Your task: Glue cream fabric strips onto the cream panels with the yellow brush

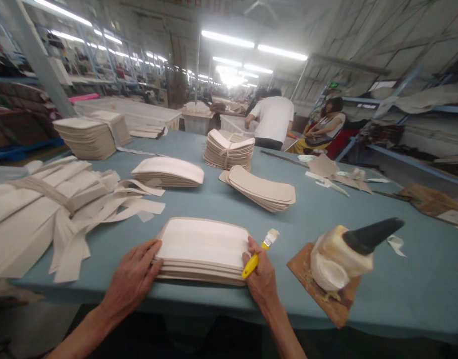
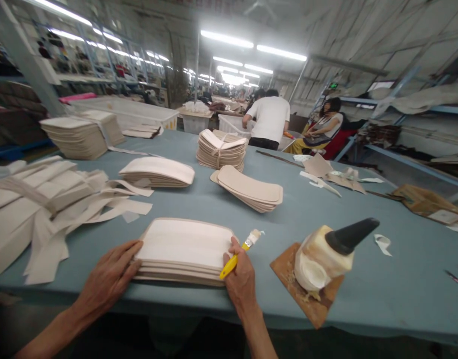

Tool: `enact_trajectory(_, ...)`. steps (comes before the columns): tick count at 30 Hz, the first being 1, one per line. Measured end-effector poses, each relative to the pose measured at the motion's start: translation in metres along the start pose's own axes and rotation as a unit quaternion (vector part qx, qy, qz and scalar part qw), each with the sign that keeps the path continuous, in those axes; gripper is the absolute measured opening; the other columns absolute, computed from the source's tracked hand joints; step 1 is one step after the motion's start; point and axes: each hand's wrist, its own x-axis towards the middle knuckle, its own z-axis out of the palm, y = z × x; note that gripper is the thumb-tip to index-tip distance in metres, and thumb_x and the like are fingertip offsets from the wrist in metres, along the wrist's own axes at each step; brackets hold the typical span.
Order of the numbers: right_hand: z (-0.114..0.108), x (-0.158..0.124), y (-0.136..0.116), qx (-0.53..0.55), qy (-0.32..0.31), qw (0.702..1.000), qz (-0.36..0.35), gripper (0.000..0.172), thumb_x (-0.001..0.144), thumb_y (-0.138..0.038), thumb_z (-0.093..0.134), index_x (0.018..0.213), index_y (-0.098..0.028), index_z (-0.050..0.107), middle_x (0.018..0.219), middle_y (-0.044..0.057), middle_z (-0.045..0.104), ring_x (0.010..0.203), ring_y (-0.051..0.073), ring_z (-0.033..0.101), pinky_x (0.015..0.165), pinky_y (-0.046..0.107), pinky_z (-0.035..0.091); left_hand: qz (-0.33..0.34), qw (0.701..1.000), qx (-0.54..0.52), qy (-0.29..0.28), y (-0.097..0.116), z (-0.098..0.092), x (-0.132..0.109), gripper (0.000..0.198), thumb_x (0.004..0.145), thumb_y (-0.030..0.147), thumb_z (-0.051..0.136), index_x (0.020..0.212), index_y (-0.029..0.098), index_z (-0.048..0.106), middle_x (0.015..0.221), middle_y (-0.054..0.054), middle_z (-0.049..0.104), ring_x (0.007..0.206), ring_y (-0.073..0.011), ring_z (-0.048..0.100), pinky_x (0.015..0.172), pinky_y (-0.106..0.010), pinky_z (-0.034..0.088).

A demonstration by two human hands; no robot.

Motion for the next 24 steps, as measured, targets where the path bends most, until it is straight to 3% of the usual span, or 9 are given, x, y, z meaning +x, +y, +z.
enact_trajectory(4, -0.001, -0.003, 0.000, -0.006, 0.009, 1.000, 0.027, 0.023, 0.103, -0.048, 0.054, 0.107, -0.026, 0.060, 0.144, 0.015, 0.071, 0.132, 0.028, 0.069, 0.107, 0.047, 0.056, -0.070, 0.997, -0.033, -0.018, 0.000, -0.005, 0.007, 0.054, 0.104, 0.057, 0.038, 0.122, 0.020, 0.073, 0.125, -0.012, 0.079, 0.118, -0.0279, 0.072, 0.106, -0.041, 0.057)
enact_trajectory(7, -0.002, -0.006, -0.002, -0.023, 0.022, 0.998, 0.057, 0.027, 0.102, -0.051, 0.055, 0.106, -0.026, 0.062, 0.141, 0.015, 0.072, 0.126, 0.030, 0.072, 0.104, 0.048, 0.056, -0.140, 0.989, -0.036, -0.042, 0.001, -0.010, 0.018, 0.052, 0.103, 0.057, 0.039, 0.117, 0.020, 0.073, 0.109, -0.009, 0.082, 0.099, -0.0258, 0.078, 0.083, -0.035, 0.061)
enact_trajectory(10, -0.002, -0.009, -0.004, -0.047, 0.029, 0.995, 0.087, 0.030, 0.102, -0.053, 0.054, 0.107, -0.025, 0.063, 0.138, 0.015, 0.074, 0.119, 0.033, 0.075, 0.099, 0.049, 0.057, -0.186, 0.979, -0.037, -0.077, 0.006, -0.017, 0.027, 0.051, 0.102, 0.060, 0.043, 0.113, 0.021, 0.075, 0.097, -0.006, 0.082, 0.080, -0.0241, 0.077, 0.063, -0.032, 0.056)
enact_trajectory(13, -0.001, -0.010, -0.006, -0.064, 0.024, 0.992, 0.105, 0.033, 0.102, -0.055, 0.051, 0.109, -0.025, 0.063, 0.138, 0.015, 0.074, 0.118, 0.033, 0.075, 0.098, 0.049, 0.057, -0.196, 0.977, -0.033, -0.074, 0.019, -0.025, 0.024, 0.057, 0.101, 0.066, 0.042, 0.119, 0.020, 0.072, 0.112, -0.011, 0.080, 0.093, -0.0292, 0.077, 0.073, -0.038, 0.057)
enact_trajectory(16, -0.002, -0.011, -0.007, -0.074, 0.016, 0.991, 0.113, 0.035, 0.103, -0.056, 0.050, 0.111, -0.025, 0.062, 0.139, 0.015, 0.074, 0.118, 0.033, 0.075, 0.099, 0.048, 0.056, -0.132, 0.989, -0.069, -0.020, 0.037, -0.031, 0.013, 0.058, 0.099, 0.072, 0.045, 0.122, 0.023, 0.069, 0.124, -0.011, 0.076, 0.110, -0.0296, 0.073, 0.093, -0.039, 0.057)
enact_trajectory(19, -0.008, -0.011, -0.009, -0.086, 0.013, 0.990, 0.114, 0.034, 0.103, -0.057, 0.051, 0.109, -0.026, 0.062, 0.136, 0.014, 0.075, 0.115, 0.034, 0.075, 0.097, 0.050, 0.056, -0.083, 0.989, -0.118, 0.040, 0.050, -0.033, 0.003, 0.051, 0.098, 0.070, 0.055, 0.117, 0.025, 0.072, 0.119, -0.009, 0.076, 0.110, -0.0269, 0.073, 0.103, -0.036, 0.054)
enact_trajectory(21, -0.012, -0.004, -0.012, -0.101, 0.015, 0.990, 0.093, 0.030, 0.103, -0.055, 0.052, 0.108, -0.027, 0.063, 0.133, 0.011, 0.077, 0.113, 0.034, 0.075, 0.096, 0.050, 0.057, -0.116, 0.979, -0.163, 0.046, 0.053, -0.033, -0.003, 0.049, 0.093, 0.071, 0.062, 0.110, 0.027, 0.075, 0.112, -0.006, 0.078, 0.103, -0.0262, 0.073, 0.101, -0.035, 0.056)
enact_trajectory(23, -0.012, 0.011, -0.018, -0.110, 0.012, 0.993, 0.046, 0.025, 0.104, -0.050, 0.054, 0.109, -0.028, 0.064, 0.132, 0.009, 0.077, 0.114, 0.033, 0.074, 0.096, 0.050, 0.056, -0.200, 0.949, -0.244, -0.004, 0.057, -0.032, -0.010, 0.048, 0.088, 0.073, 0.066, 0.103, 0.029, 0.076, 0.100, -0.004, 0.079, 0.090, -0.0242, 0.073, 0.089, -0.032, 0.058)
enact_trajectory(24, -0.010, 0.021, -0.022, -0.108, 0.006, 0.994, 0.017, 0.021, 0.104, -0.047, 0.055, 0.110, -0.028, 0.064, 0.133, 0.009, 0.077, 0.116, 0.032, 0.073, 0.097, 0.049, 0.056, -0.251, 0.919, -0.299, -0.050, 0.060, -0.031, -0.014, 0.050, 0.087, 0.075, 0.066, 0.102, 0.029, 0.077, 0.093, -0.003, 0.078, 0.083, -0.0229, 0.071, 0.080, -0.031, 0.059)
